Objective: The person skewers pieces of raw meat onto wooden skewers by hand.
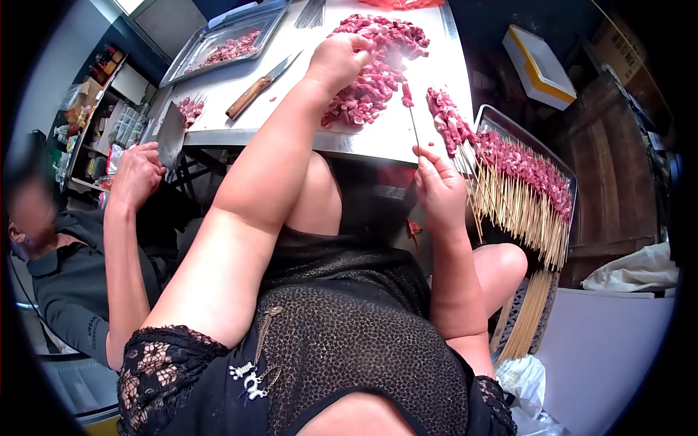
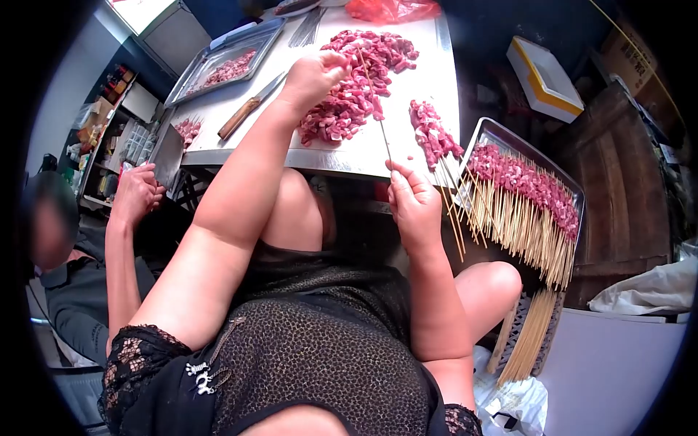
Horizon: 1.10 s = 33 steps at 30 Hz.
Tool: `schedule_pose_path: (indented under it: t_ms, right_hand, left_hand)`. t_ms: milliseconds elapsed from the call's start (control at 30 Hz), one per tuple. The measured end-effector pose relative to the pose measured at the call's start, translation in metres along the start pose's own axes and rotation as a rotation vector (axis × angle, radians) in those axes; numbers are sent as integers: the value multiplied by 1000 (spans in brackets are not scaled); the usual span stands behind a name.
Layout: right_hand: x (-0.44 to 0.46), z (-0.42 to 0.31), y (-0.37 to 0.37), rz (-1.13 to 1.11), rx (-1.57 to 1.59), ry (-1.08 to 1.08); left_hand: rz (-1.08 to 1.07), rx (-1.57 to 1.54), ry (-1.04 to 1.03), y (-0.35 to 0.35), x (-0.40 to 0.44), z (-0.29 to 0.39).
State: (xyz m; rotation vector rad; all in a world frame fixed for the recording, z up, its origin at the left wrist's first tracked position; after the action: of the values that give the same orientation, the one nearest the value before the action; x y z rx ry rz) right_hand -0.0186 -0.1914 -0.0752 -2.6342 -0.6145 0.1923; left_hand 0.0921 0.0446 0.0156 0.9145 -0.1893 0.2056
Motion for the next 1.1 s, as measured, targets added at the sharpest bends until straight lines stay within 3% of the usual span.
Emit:
schedule_pose_path:
  t_ms: [67,100,200,333,600,767,1100]
  right_hand:
    - [2,8,3,6,-17,-21]
    - [3,11,4,-2,-42,0]
    - [2,10,4,-7,-163,49]
    - [-1,3,9,41,-384,119]
    - [-7,4,8,28,-477,174]
    - [-9,6,8,11,-522,209]
    - [-11,-10,3,106,-729,237]
  left_hand:
    - [80,-543,9,3,-6,0]
    - [-4,-800,50,1,-9,3]
    - [-88,-1094,167,-7,-17,13]
    - [-81,-1148,192,-14,-25,18]
    - [32,-1427,225,-14,-32,5]
    - [206,-1525,123,-6,-27,-5]
    - [152,-1602,181,-12,-34,6]
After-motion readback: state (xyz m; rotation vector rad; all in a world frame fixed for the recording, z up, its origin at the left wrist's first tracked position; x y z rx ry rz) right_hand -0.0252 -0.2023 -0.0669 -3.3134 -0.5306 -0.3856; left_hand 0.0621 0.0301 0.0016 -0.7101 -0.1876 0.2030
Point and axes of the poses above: each hand's wrist, its own x-axis towards the middle knuckle, its own y-axis out of the back of the hand, z = x × y, the point moved 6 cm from there along x, towards the middle knuckle, and after that the axes turned 9 degrees about -z, right-handed, at the moved point
